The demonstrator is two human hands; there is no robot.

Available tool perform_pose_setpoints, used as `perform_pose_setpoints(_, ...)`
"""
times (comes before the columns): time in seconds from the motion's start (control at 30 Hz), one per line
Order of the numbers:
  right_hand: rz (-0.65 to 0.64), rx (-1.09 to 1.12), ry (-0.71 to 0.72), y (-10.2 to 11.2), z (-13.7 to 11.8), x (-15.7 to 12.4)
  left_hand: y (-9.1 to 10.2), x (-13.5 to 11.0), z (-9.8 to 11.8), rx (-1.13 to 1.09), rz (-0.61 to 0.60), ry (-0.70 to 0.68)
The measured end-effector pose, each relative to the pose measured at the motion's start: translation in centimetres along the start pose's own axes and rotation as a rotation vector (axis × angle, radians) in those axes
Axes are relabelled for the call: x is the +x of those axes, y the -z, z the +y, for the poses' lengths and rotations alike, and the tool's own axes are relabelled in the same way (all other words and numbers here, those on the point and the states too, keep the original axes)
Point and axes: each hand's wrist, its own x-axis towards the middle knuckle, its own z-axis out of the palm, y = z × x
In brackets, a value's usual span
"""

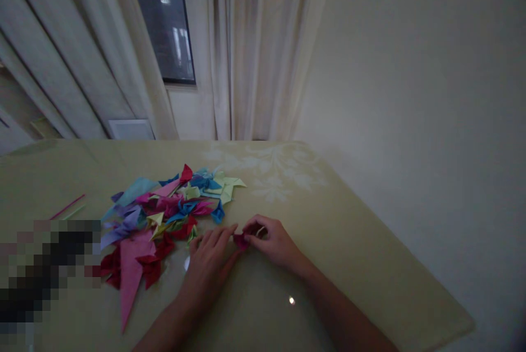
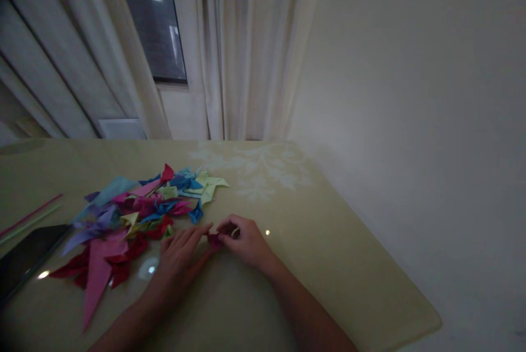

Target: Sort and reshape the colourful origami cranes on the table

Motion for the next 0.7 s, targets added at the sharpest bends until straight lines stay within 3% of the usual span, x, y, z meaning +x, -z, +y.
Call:
perform_pose_setpoints(0.23,0.031,0.141,0.023,-0.4,-0.3,0.0,0.9,0.5,1.0,-0.286,0.056,-0.015)
perform_pose_setpoints(0.37,0.030,0.140,0.005,-0.5,-0.1,0.0,1.0,0.5,1.0,-0.260,0.118,-0.007)
perform_pose_setpoints(0.57,0.330,0.003,-0.020,1.2,0.2,0.7,1.3,0.7,-0.4,0.131,0.179,0.229)
perform_pose_setpoints(0.7,0.475,-0.097,-0.003,3.3,1.0,1.2,0.6,0.7,-1.6,0.032,0.156,0.138)
